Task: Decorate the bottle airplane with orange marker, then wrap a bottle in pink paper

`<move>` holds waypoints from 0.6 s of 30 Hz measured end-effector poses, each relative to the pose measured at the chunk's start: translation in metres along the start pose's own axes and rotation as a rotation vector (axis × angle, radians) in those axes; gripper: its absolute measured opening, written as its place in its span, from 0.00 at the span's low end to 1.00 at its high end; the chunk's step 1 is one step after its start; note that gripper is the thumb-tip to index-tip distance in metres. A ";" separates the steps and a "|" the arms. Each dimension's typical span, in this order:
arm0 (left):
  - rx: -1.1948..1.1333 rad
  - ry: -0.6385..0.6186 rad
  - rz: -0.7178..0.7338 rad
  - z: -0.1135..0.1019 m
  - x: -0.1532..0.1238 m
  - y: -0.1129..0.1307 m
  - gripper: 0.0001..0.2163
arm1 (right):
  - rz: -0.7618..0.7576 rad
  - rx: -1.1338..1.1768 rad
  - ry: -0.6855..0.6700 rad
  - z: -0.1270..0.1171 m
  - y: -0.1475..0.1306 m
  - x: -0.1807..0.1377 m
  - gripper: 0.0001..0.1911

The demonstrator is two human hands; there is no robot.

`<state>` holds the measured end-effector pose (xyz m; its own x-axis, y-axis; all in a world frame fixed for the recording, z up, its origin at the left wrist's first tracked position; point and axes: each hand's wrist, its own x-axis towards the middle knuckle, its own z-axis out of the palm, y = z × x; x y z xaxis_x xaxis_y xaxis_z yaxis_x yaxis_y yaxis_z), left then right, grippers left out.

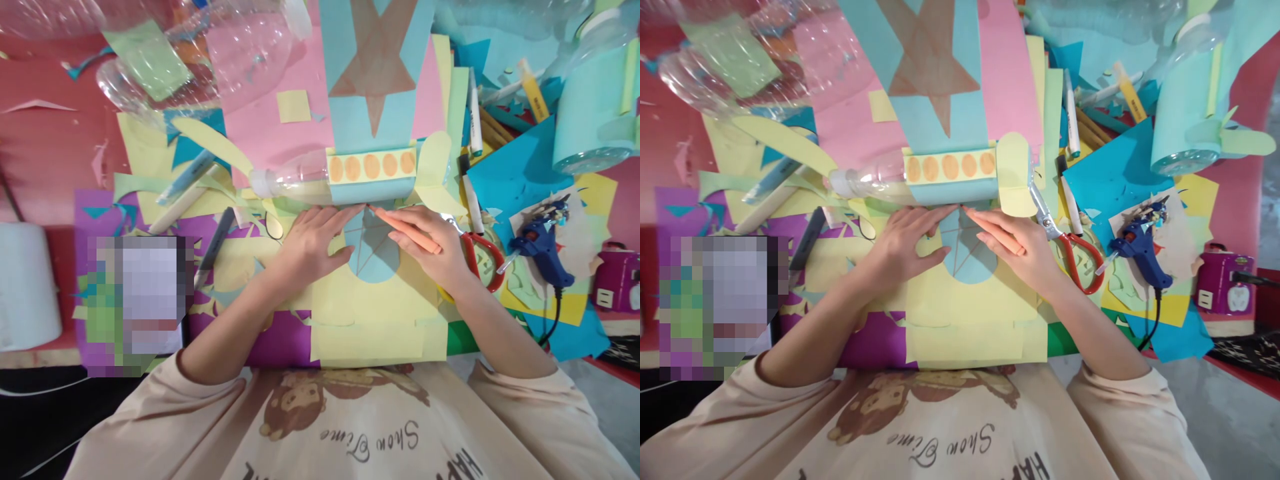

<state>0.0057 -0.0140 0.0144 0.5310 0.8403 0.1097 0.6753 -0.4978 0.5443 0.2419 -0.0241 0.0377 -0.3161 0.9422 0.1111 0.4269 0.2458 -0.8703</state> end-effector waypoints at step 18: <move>0.006 -0.013 -0.009 0.000 0.000 -0.001 0.24 | 0.002 -0.002 -0.001 0.001 -0.002 -0.001 0.14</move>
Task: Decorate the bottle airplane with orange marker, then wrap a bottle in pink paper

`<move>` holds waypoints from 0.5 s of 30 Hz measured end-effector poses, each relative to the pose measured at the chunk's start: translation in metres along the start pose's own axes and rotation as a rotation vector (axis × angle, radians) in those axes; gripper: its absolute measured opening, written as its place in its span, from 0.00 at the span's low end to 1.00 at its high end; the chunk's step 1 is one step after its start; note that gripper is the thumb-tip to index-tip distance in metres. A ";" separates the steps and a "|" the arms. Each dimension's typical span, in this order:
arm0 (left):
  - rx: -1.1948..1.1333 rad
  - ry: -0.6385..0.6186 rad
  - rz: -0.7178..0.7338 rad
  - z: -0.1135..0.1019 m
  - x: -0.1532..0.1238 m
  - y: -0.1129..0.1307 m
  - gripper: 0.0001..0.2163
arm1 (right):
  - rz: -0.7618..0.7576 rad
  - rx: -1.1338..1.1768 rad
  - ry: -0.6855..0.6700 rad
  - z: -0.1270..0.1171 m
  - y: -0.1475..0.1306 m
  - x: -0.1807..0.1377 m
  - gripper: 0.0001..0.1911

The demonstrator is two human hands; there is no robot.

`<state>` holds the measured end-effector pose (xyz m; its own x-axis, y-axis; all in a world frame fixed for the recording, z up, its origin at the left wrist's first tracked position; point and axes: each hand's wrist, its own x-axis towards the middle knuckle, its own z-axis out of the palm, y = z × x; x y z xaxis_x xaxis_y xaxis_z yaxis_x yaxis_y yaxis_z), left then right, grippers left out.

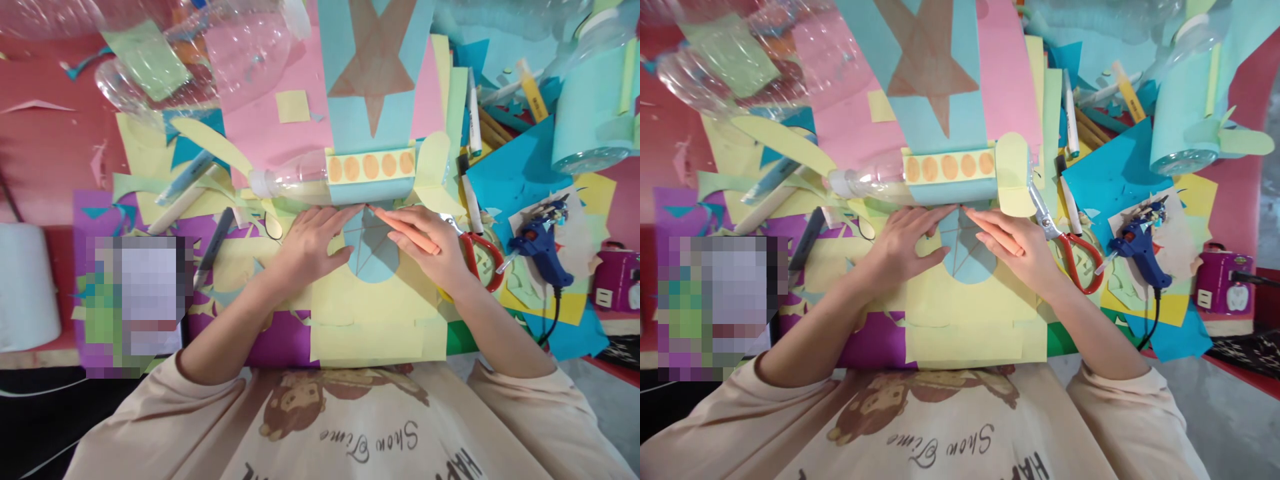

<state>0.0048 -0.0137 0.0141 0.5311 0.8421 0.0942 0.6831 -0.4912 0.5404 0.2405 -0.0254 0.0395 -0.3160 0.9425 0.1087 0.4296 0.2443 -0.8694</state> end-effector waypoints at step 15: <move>-0.003 0.010 0.012 0.000 0.000 0.001 0.24 | 0.081 0.047 -0.059 -0.001 -0.001 0.000 0.13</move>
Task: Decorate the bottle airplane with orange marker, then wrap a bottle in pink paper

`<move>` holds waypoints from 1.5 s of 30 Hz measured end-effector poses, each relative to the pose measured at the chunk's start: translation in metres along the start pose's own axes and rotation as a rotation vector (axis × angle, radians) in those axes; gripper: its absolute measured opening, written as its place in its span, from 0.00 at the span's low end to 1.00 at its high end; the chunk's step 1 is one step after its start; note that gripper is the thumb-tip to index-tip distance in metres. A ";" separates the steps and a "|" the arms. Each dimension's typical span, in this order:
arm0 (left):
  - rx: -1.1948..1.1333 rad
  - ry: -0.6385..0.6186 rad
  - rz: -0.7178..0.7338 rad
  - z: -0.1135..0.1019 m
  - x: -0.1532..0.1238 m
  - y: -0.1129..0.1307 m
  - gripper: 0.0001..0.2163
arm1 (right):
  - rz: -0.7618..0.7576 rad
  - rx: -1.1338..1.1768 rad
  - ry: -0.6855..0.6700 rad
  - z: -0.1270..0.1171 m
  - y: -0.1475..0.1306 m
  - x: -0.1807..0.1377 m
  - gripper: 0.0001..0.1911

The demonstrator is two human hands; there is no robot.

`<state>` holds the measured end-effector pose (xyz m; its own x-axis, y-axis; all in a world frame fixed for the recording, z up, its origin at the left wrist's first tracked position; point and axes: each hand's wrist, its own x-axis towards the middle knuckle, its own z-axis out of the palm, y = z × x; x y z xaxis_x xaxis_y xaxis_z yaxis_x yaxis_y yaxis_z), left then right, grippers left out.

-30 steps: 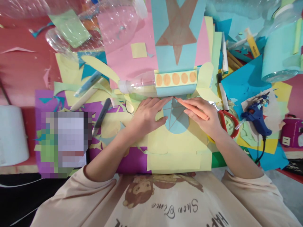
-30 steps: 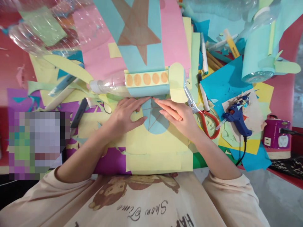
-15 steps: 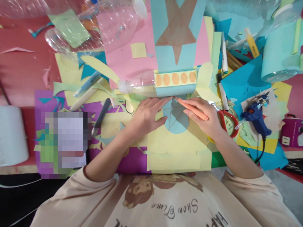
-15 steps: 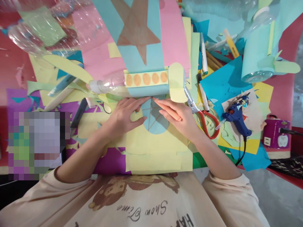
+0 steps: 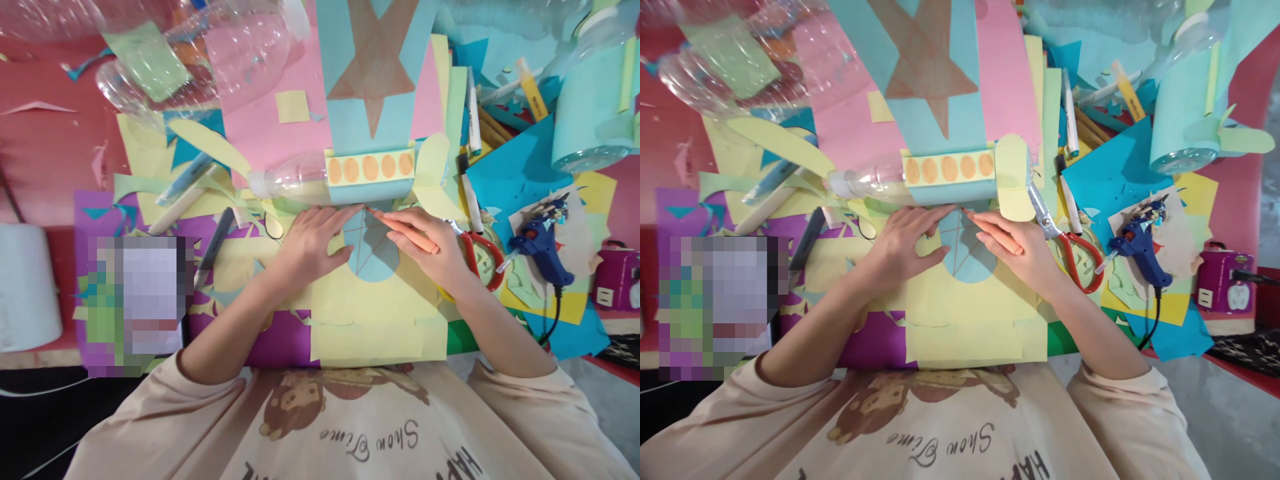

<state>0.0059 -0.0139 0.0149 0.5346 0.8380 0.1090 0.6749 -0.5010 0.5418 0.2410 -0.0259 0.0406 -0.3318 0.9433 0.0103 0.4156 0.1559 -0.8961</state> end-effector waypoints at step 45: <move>-0.010 -0.021 0.001 -0.002 0.001 0.000 0.24 | 0.182 -0.045 -0.102 -0.017 -0.016 -0.006 0.10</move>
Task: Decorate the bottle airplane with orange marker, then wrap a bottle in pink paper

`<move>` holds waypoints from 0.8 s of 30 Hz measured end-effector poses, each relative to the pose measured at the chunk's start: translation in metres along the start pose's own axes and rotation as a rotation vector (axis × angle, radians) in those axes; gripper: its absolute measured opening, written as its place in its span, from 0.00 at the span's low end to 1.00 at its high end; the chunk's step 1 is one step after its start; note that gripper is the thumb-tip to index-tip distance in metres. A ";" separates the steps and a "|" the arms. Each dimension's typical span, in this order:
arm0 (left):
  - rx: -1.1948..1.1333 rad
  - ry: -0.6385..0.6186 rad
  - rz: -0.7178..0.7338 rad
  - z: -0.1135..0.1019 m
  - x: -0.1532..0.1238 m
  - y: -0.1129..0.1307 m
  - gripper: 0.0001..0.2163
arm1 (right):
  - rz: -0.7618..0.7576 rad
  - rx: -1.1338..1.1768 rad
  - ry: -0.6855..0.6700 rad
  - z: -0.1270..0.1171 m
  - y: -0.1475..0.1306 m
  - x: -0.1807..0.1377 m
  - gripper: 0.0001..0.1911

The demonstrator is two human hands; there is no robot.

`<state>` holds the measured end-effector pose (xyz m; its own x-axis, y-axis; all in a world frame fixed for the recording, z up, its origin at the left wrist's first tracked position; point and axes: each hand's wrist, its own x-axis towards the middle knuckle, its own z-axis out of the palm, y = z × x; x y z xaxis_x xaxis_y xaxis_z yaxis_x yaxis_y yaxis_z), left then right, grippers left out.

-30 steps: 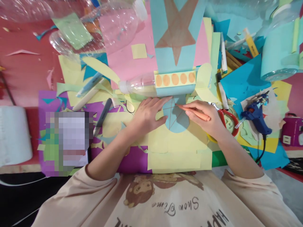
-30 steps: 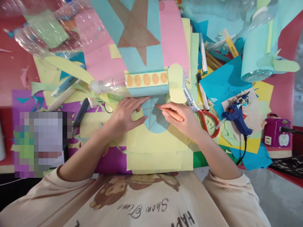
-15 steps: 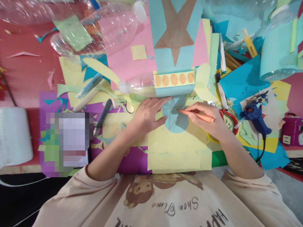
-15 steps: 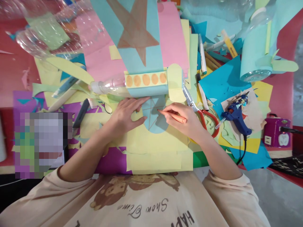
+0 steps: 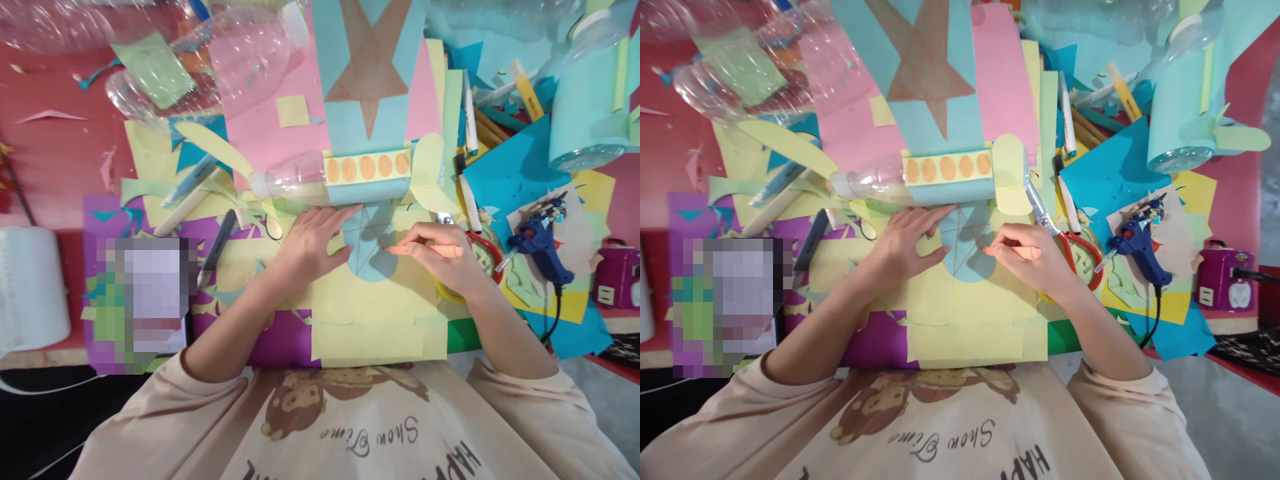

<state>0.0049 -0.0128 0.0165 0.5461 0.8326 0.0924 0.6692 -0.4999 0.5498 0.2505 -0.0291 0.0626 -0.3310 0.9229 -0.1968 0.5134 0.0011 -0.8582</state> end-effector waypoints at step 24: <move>0.001 0.001 0.001 0.000 0.000 -0.001 0.24 | 0.004 0.033 -0.001 -0.003 0.001 -0.003 0.13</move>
<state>0.0045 -0.0124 0.0157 0.5461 0.8325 0.0934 0.6695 -0.5007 0.5487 0.2541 -0.0306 0.0634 -0.3298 0.9226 -0.2002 0.4884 -0.0147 -0.8725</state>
